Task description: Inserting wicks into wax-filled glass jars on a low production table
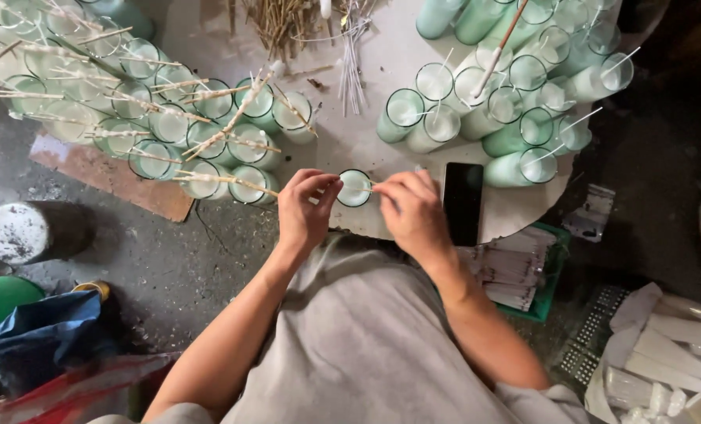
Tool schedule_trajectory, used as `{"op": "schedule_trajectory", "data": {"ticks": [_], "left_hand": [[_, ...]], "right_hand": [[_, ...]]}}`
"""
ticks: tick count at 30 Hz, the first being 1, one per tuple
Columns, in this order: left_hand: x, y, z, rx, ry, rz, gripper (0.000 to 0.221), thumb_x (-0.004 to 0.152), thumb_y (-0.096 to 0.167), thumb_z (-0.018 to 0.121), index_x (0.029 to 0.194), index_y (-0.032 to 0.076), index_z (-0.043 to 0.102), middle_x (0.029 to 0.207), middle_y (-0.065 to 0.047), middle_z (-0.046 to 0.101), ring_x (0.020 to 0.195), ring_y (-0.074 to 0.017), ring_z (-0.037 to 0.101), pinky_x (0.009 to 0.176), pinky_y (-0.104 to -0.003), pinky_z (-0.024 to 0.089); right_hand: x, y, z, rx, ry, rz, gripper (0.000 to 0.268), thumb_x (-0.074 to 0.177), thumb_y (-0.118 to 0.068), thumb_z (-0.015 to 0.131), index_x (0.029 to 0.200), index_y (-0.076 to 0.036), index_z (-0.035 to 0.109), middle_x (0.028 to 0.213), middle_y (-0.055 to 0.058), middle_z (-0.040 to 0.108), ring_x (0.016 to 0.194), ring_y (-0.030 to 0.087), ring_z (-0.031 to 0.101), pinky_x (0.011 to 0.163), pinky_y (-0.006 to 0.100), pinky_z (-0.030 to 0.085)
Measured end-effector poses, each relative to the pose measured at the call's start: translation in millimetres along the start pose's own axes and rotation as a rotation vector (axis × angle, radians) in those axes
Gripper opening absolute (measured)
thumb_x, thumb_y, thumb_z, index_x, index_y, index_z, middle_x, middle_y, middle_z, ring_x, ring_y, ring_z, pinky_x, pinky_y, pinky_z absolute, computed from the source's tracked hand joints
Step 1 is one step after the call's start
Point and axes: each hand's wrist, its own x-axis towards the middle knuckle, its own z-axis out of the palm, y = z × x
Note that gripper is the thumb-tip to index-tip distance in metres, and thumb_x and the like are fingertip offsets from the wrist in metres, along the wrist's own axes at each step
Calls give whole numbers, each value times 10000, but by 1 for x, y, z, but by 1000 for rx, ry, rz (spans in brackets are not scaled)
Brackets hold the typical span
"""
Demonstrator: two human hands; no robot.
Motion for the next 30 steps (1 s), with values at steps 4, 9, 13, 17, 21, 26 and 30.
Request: {"op": "schedule_trajectory", "data": {"ticks": [4, 9, 13, 17, 21, 26, 30], "left_hand": [[3, 4, -3, -230, 7, -289, 150, 878, 118, 803, 1026, 132, 821, 921, -106, 770, 786, -191, 748, 719, -312, 605], [6, 0, -7, -325, -49, -498, 197, 857, 119, 744, 1038, 113, 822, 829, -68, 784, 759, -115, 722, 726, -296, 611], [5, -6, -1, -168, -48, -279, 182, 814, 69, 801, 992, 99, 823, 917, -153, 774, 817, -275, 774, 718, -331, 621], [5, -18, 4, -24, -107, -198, 184, 825, 92, 785, 1005, 96, 821, 932, -124, 766, 802, -288, 758, 701, -361, 628], [9, -20, 3, 58, -161, -202, 190, 813, 121, 779, 994, 147, 829, 905, -82, 761, 824, -289, 746, 722, -390, 606], [15, -16, 2, 75, -192, -243, 184, 826, 137, 774, 1003, 145, 827, 890, -86, 764, 831, -288, 744, 724, -387, 597], [15, -10, 0, 107, -185, -223, 123, 822, 171, 767, 929, 115, 748, 808, -110, 718, 786, -353, 723, 689, -450, 584]], "right_hand": [[7, -13, 23, -73, -7, -49, 154, 881, -81, 693, 926, -201, 777, 924, -32, 652, 939, 194, 622, 817, 355, 473], [1, -14, 43, -79, -24, -58, 160, 901, -86, 685, 957, -198, 784, 924, -26, 635, 933, 194, 620, 795, 344, 464], [-2, -10, 50, -80, -50, -55, 153, 910, -101, 675, 983, -185, 779, 931, -18, 627, 927, 199, 616, 797, 344, 468], [2, -9, 51, -60, -65, -56, 160, 859, -132, 770, 1012, -179, 777, 938, -15, 643, 924, 208, 632, 808, 356, 495], [7, -13, 54, -43, -53, -85, 197, 907, -179, 754, 1101, -218, 755, 978, -20, 649, 931, 205, 641, 818, 351, 515], [13, -8, 43, 118, -36, -48, 115, 907, -88, 752, 993, -163, 768, 919, 13, 693, 854, 244, 692, 764, 349, 561], [15, -10, 23, 288, -101, 56, 61, 944, -105, 737, 996, -133, 753, 902, 45, 720, 834, 253, 714, 744, 346, 582]]}}
